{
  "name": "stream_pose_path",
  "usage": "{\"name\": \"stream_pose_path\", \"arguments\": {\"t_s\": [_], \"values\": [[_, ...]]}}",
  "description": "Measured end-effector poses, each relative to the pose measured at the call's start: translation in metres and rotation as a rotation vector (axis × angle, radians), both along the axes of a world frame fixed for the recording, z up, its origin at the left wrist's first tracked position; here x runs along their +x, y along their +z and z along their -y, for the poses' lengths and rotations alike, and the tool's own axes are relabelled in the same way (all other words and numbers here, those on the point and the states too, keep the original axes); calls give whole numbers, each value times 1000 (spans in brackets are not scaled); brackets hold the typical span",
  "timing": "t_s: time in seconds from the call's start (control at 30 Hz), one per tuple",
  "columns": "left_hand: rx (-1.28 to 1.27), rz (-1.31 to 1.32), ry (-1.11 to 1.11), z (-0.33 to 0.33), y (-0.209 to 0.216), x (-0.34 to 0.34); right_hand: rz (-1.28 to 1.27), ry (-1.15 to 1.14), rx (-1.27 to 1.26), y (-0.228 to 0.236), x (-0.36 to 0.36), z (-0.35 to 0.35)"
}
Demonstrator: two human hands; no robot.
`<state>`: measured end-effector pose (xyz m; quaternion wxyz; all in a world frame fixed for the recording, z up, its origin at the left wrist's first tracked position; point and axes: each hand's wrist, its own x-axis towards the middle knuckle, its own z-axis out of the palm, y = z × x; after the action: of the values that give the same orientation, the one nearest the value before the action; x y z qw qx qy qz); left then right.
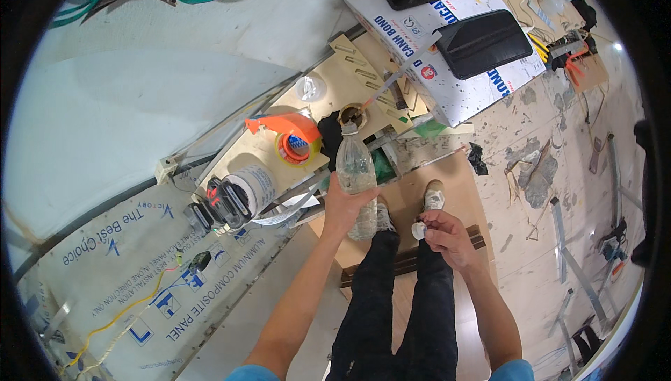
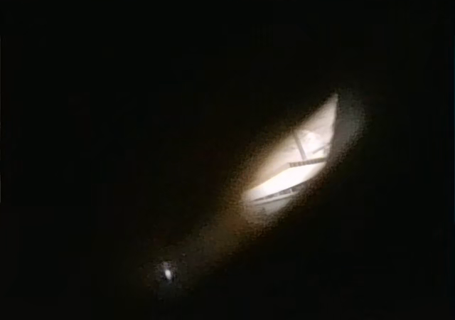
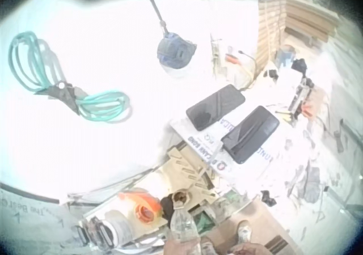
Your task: The person sits on the floor and mixes a yellow substance in a small container using a stick. They add liquid from a dark bottle and later from a clear bottle, stirring the mixture repeatedly. The person then stands and moves to a workbench to continue mixing.
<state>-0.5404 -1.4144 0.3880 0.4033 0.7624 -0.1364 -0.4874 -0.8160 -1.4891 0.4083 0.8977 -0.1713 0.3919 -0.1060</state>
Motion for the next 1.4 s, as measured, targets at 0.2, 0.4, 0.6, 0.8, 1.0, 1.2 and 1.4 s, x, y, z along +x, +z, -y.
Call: {"name": "stream_pose_path", "arguments": {"t_s": [0.2,0.4,0.6,0.8,1.0,1.2,1.4], "values": [[27,-17,10,1,2,0,22,12,-1,-3,-5,1],[32,13,5,3,3,-2,1,28,-17,-3,-7,5],[3,-14,4,-1,2,-2,-12,41,-20,-3,-9,8],[27,19,-14,-3,0,1,-10,39,8,-7,-10,3],[18,49,-16,-5,2,3,3,56,-38,-9,-7,0],[0,117,-42,-2,-4,6,-17,51,-49,6,3,10],[0,196,-104,-11,-1,1,-170,-72,-592,40,60,35]]}}
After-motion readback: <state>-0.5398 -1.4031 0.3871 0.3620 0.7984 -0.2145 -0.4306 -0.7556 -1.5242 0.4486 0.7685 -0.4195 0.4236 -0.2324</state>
